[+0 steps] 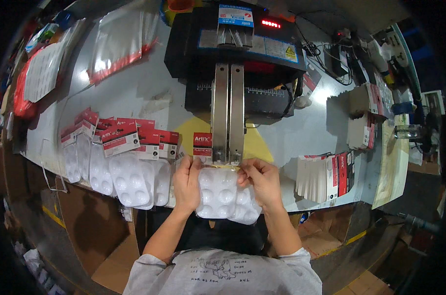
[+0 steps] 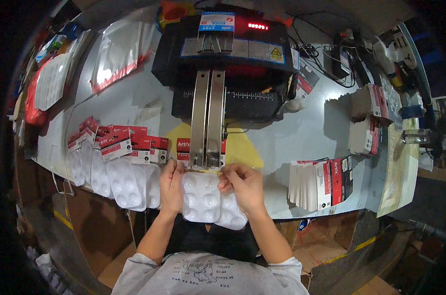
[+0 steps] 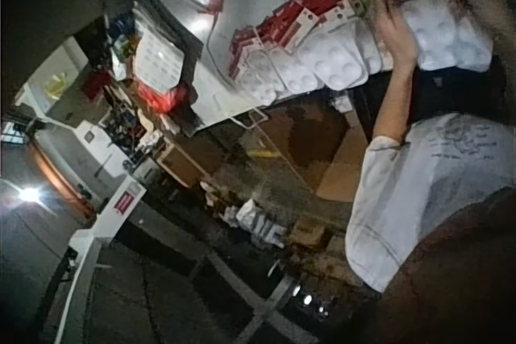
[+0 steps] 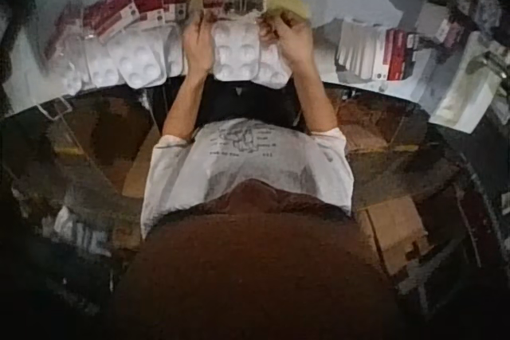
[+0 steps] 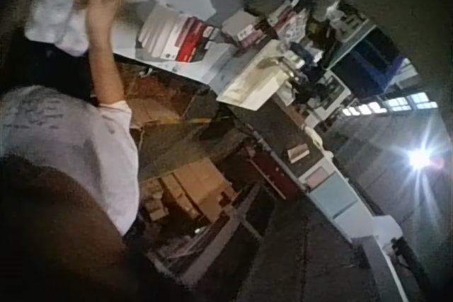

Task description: The person repeatedly places white plastic mixing palettes into clear plastic bags, inserts red Artix labels, and seals each unit using a heat-sealing machine. They stack the finished packages and place them into a cardboard box.

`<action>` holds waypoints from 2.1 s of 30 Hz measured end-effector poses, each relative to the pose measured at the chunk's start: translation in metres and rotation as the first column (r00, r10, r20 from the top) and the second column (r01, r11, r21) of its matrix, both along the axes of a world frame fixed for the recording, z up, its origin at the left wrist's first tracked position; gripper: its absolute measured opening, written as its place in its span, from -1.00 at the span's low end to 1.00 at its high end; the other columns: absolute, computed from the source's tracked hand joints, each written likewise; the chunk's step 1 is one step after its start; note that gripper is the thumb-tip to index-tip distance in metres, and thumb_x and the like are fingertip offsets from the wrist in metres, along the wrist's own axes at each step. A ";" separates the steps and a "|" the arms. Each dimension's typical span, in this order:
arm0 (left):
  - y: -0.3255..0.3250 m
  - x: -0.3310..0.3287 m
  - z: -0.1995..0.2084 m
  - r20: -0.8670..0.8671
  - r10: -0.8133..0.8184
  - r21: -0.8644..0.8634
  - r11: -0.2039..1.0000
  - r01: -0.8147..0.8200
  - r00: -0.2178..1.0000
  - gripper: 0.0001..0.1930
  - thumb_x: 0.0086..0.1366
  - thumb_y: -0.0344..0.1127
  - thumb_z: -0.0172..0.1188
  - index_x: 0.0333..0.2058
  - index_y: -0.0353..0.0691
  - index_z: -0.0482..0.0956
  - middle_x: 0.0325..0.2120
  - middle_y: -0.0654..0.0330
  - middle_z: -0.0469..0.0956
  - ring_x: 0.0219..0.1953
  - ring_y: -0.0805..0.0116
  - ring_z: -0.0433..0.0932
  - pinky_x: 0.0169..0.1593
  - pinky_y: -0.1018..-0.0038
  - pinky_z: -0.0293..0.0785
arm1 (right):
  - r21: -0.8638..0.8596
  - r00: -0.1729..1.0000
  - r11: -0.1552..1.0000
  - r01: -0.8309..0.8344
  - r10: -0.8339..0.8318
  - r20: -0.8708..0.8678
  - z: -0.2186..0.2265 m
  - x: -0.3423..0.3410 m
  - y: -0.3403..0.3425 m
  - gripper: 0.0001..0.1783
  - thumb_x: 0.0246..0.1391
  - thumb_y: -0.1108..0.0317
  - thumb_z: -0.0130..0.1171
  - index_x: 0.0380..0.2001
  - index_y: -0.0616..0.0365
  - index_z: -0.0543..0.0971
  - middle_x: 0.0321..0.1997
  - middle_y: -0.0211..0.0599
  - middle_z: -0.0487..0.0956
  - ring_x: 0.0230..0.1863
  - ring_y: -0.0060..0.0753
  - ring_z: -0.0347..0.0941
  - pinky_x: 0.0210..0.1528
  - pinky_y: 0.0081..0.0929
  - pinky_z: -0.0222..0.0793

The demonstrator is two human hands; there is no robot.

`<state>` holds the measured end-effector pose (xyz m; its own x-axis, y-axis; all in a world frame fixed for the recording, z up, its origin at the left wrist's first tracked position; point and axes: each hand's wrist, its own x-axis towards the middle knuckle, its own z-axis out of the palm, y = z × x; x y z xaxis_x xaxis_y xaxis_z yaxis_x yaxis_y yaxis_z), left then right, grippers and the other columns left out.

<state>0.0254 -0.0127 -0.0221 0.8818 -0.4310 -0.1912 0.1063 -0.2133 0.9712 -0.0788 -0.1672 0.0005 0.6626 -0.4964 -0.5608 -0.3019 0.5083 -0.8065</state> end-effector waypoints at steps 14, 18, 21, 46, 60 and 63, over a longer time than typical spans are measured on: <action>0.068 0.055 0.061 0.689 -0.019 0.529 0.697 -0.485 0.724 -0.72 0.23 -0.23 0.06 -0.20 -0.32 0.53 -0.28 0.04 0.51 -0.19 0.11 0.45 -0.06 0.28 0.33 | -0.911 0.789 0.083 -0.403 -0.473 -0.392 0.072 -0.098 -0.090 -0.31 0.04 0.11 0.16 0.12 0.36 0.28 0.20 0.11 0.29 0.22 0.04 0.21 0.21 -0.24 0.11; 0.011 -0.008 0.022 0.657 -0.257 0.415 0.908 -0.055 0.709 -0.75 0.10 -0.19 0.22 -0.35 -0.26 0.52 -0.30 -0.02 0.45 -0.21 0.02 0.42 -0.11 0.22 0.33 | -0.884 0.729 0.046 -0.465 -0.547 -0.412 0.043 -0.121 -0.107 -0.11 -0.07 -0.03 0.24 0.17 0.37 0.20 0.25 0.13 0.23 0.27 0.06 0.14 0.23 -0.16 0.02; -0.040 -0.057 -0.012 0.453 -0.277 0.408 0.909 0.079 0.847 -0.65 0.05 -0.11 0.27 -0.33 -0.25 0.46 -0.29 0.01 0.39 -0.23 0.01 0.42 -0.22 0.24 0.39 | -0.872 0.706 0.063 -0.486 -0.559 -0.434 0.042 -0.119 -0.105 -0.09 -0.10 -0.05 0.26 0.17 0.36 0.20 0.26 0.11 0.22 0.30 0.03 0.10 0.23 -0.11 -0.01; 0.030 -0.048 0.070 -0.406 -0.313 -0.297 0.934 0.200 0.859 -0.84 0.31 -0.38 0.06 -0.19 -0.33 0.46 -0.36 0.26 0.58 -0.42 0.70 0.36 -0.34 0.71 0.29 | -0.850 0.893 0.416 -0.322 0.433 -0.126 0.076 -0.014 -0.004 -0.60 -0.19 0.23 0.36 -0.27 0.25 0.59 -0.36 -0.13 0.60 -0.39 -0.30 0.55 -0.33 -0.52 0.42; 0.030 -0.039 0.082 -0.155 -0.372 0.064 0.921 0.385 0.915 -0.82 0.30 -0.31 0.07 -0.24 -0.23 0.59 -0.69 0.24 0.50 -0.70 0.63 0.28 -0.57 0.64 0.23 | -0.782 0.904 0.529 -0.330 0.416 -0.099 0.072 -0.010 0.002 -0.70 -0.18 0.24 0.39 -0.43 0.23 0.60 -0.62 -0.27 0.56 -0.63 -0.52 0.48 -0.54 -0.60 0.34; 0.031 -0.038 0.083 -0.096 -0.360 0.085 0.926 0.368 0.928 -0.83 0.29 -0.31 0.08 -0.26 -0.23 0.59 -0.76 0.23 0.41 -0.73 0.61 0.27 -0.60 0.61 0.21 | -0.825 0.906 0.480 -0.299 0.414 -0.087 0.069 -0.011 0.004 -0.76 -0.17 0.28 0.37 -0.43 0.19 0.62 -0.52 -0.28 0.60 -0.58 -0.47 0.52 -0.51 -0.61 0.39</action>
